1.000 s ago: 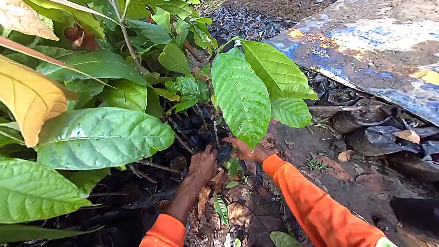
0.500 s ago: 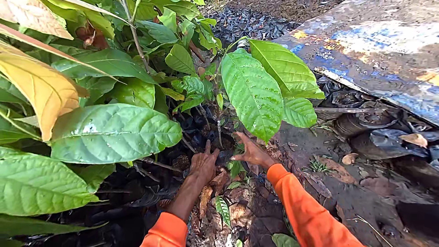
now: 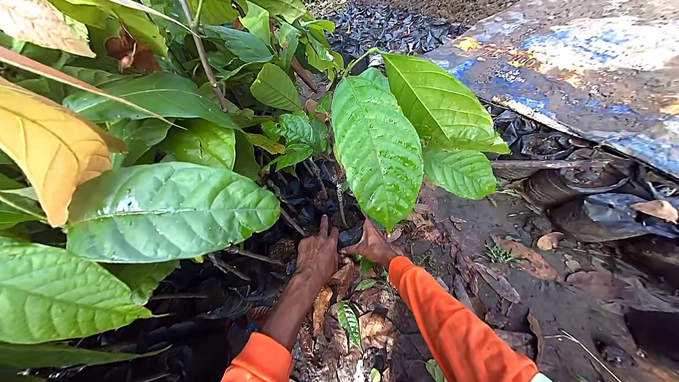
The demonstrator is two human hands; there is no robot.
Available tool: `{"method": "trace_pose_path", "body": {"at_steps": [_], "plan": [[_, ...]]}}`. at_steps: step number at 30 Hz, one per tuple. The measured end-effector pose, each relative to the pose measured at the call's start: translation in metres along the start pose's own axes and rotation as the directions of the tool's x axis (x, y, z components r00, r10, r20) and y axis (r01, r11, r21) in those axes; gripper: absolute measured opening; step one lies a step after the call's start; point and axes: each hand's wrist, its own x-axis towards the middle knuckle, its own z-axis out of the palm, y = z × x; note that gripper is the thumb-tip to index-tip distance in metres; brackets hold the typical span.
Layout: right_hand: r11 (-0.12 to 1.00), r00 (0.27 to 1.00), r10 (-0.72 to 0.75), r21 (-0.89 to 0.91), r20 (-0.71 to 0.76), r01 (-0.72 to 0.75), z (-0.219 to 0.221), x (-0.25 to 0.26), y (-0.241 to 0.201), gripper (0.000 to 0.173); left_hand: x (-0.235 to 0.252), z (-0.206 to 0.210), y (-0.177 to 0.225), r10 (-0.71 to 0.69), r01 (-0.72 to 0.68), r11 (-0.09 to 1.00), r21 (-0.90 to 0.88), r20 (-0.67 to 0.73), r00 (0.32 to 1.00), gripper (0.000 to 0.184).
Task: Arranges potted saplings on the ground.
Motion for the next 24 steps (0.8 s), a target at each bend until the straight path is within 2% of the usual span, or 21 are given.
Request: {"method": "trace_pose_path", "body": {"at_steps": [4, 7, 10, 12, 14, 16, 18, 20, 22, 24], "plan": [[1.000, 1.000, -0.004, 0.029, 0.007, 0.004, -0.001, -0.001, -0.001, 0.127, 0.001, 0.002, 0.000, 0.008, -0.008, 1.000, -0.007, 0.010, 1.000, 0.050], [0.999, 1.000, -0.025, 0.043, 0.010, 0.024, 0.000, -0.001, 0.003, 0.125, 0.002, 0.004, -0.004, 0.053, -0.051, 0.994, -0.098, 0.010, 0.999, 0.049], [0.993, 0.993, -0.113, 0.028, -0.020, 0.113, -0.001, 0.000, 0.003, 0.131, 0.005, 0.008, -0.007, 0.103, -0.105, 0.962, -0.252, -0.018, 0.994, 0.041], [0.980, 0.977, -0.192, -0.068, -0.095, 0.186, -0.005, -0.004, -0.004, 0.131, 0.005, 0.008, -0.010, 0.115, -0.119, 0.952, -0.283, -0.031, 0.993, 0.039], [0.948, 0.954, -0.274, -0.202, -0.118, 0.247, -0.014, -0.010, -0.011, 0.112, 0.002, 0.007, -0.012, 0.113, -0.117, 0.955, -0.274, -0.031, 0.993, 0.040], [0.911, 0.963, -0.269, -0.329, -0.017, 0.249, -0.026, -0.017, -0.019, 0.076, -0.002, 0.007, -0.014, 0.107, -0.108, 0.960, -0.260, -0.020, 0.994, 0.042], [0.902, 0.973, -0.224, -0.365, 0.058, 0.229, -0.040, -0.021, -0.026, 0.042, -0.008, 0.007, -0.014, 0.113, -0.117, 0.960, -0.253, -0.029, 0.993, 0.045], [0.921, 0.976, -0.213, -0.321, 0.053, 0.219, -0.053, -0.026, -0.028, 0.031, -0.013, 0.007, -0.012, 0.127, -0.134, 0.962, -0.238, -0.042, 0.991, 0.049], [0.942, 0.974, -0.223, -0.251, 0.027, 0.223, -0.066, -0.034, -0.031, 0.031, -0.024, 0.005, -0.014, 0.147, -0.152, 0.960, -0.235, -0.042, 0.988, 0.051], [0.958, 0.967, -0.249, -0.163, -0.061, 0.236, -0.075, -0.056, -0.036, 0.033, -0.045, 0.011, -0.023, 0.180, -0.188, 0.952, -0.241, -0.057, 0.982, 0.050]]}}
